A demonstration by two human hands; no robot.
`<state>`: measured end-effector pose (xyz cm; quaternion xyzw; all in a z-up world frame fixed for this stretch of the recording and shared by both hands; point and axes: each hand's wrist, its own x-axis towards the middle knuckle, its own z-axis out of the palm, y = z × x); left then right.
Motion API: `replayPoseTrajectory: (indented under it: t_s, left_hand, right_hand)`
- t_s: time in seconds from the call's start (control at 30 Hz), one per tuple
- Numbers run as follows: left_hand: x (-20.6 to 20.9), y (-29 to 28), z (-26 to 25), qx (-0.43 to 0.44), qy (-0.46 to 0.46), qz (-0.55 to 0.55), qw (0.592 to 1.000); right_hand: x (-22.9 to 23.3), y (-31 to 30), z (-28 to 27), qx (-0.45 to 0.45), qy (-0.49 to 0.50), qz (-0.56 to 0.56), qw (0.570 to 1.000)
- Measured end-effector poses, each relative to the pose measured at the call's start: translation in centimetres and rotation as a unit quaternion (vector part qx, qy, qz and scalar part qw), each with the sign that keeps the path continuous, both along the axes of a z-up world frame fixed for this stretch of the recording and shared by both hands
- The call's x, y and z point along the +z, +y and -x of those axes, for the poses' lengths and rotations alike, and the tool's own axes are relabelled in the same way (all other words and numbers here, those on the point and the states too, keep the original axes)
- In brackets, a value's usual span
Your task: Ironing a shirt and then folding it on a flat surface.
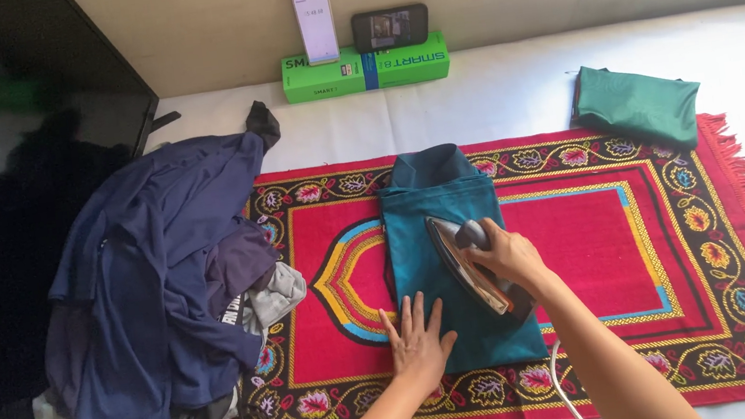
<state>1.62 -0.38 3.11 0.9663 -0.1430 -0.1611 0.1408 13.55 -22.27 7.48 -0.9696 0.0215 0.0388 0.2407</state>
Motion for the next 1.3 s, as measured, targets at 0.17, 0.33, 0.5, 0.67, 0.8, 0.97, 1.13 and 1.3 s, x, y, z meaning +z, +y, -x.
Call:
replayPoseTrajectory:
  t_s: [0.17,0.33,0.5,0.67,0.8,0.97,1.13,1.3]
  left_hand:
    - [-3.5,0.7,-5.8,0.018,-0.087,0.058,0.994]
    - [-5.6,0.7,-12.2,0.025,-0.127,0.076,0.989]
    - [-8.6,0.4,-16.8,0.035,-0.161,0.088,0.982]
    - [-5.5,-0.5,-17.7,0.042,-0.021,0.037,0.998]
    - [-7.2,-0.9,-17.5,0.05,-0.013,0.014,0.999]
    - [-6.3,-1.1,-17.2,0.057,-0.012,-0.001,0.998]
    - [-6.1,-1.1,-17.1,0.053,-0.002,-0.011,0.999]
    - [-6.2,-1.1,-17.2,0.054,-0.002,-0.02,0.998]
  right_hand:
    - [2.2,-0.8,1.2,-0.061,0.164,-0.17,0.97]
    - [0.9,-0.9,0.8,-0.104,0.186,-0.306,0.928]
    - [-0.3,0.4,0.2,-0.174,0.177,-0.454,0.856]
    - [-0.2,0.1,-0.4,-0.152,0.216,-0.49,0.831]
    - [3.8,-0.1,0.4,-0.116,0.294,-0.49,0.813]
    - [0.6,-0.2,1.2,-0.13,0.216,-0.516,0.819]
    - [-0.2,-0.6,1.2,-0.155,0.144,-0.566,0.797]
    - [0.6,-0.8,0.9,-0.199,0.14,-0.53,0.813]
